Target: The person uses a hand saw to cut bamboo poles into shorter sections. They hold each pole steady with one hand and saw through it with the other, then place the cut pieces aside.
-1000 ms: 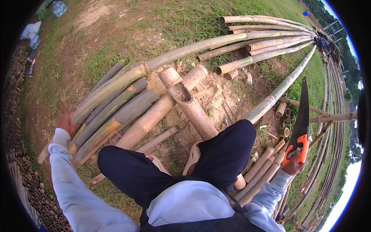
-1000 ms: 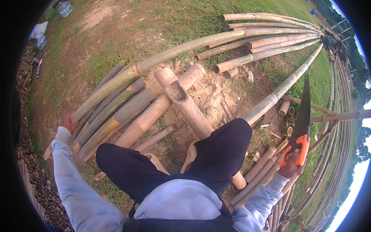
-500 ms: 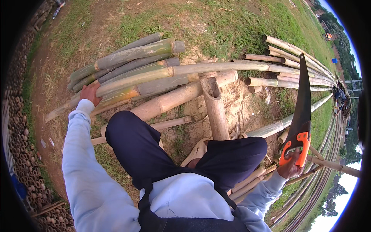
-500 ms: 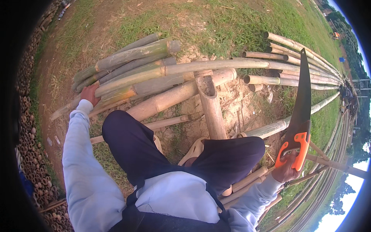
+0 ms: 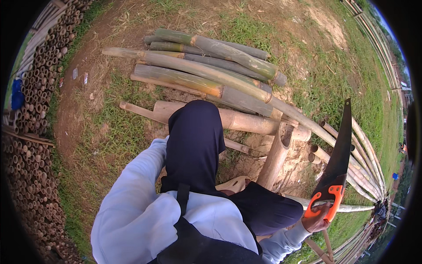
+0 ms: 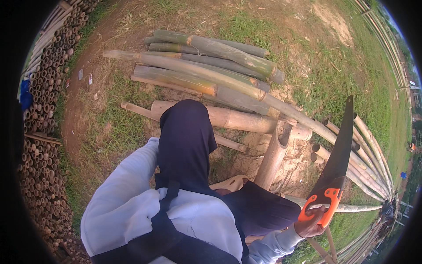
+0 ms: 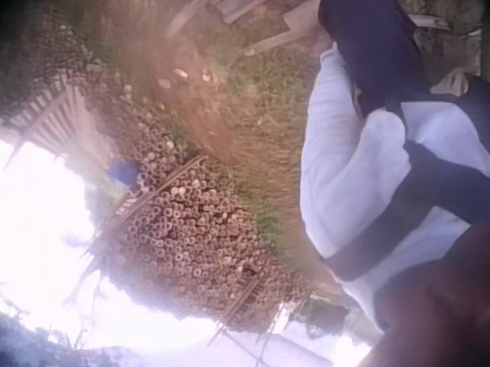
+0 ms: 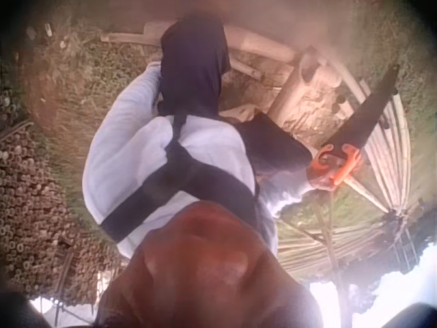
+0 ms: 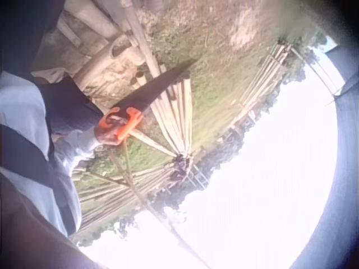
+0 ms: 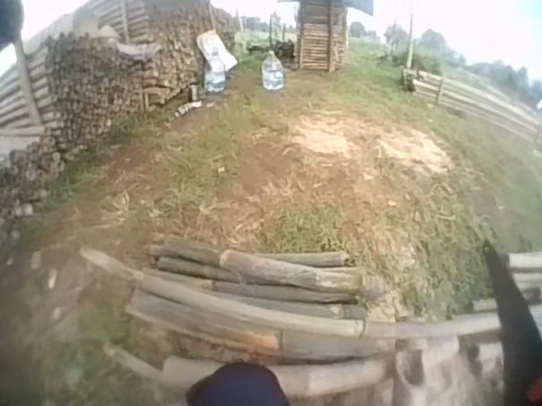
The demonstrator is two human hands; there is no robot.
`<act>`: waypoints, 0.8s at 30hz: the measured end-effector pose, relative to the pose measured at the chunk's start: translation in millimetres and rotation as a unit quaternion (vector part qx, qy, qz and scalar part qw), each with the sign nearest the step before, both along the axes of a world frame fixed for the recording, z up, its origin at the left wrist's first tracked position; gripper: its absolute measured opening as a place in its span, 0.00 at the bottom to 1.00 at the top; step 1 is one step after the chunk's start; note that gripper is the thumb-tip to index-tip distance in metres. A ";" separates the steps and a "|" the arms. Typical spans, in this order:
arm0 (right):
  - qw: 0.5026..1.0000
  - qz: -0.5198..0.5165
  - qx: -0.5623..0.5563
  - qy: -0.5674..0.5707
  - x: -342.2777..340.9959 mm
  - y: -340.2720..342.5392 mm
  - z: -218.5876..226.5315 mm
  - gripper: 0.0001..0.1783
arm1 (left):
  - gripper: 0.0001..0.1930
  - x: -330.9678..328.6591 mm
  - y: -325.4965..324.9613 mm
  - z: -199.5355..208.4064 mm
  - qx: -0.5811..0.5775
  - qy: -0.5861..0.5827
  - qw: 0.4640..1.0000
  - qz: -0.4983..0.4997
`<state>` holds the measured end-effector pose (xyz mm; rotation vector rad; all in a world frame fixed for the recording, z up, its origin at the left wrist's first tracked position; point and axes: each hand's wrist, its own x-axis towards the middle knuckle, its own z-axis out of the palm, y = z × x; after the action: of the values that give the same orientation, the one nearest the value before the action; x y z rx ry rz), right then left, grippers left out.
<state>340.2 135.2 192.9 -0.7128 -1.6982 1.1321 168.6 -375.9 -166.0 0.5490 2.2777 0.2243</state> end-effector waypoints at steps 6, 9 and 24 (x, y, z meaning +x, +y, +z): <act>1.000 0.017 -0.002 -0.020 -9.3 -21.4 -10.0 0.11 | 0.21 -6.1 3.7 -8.2 0.004 -0.019 0.999 0.039; 0.999 0.027 0.010 -0.031 -6.6 -20.2 -12.9 0.11 | 0.23 -4.2 8.8 -9.7 0.011 -0.021 0.999 0.048; 0.999 0.006 -0.009 -0.038 16.5 -5.3 -27.3 0.11 | 0.32 -123.1 -24.0 131.5 0.138 0.412 0.900 -0.035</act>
<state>356.7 129.9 165.6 -0.7656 -1.7595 1.1426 45.5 -399.9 -34.5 1.0214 3.0589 0.3257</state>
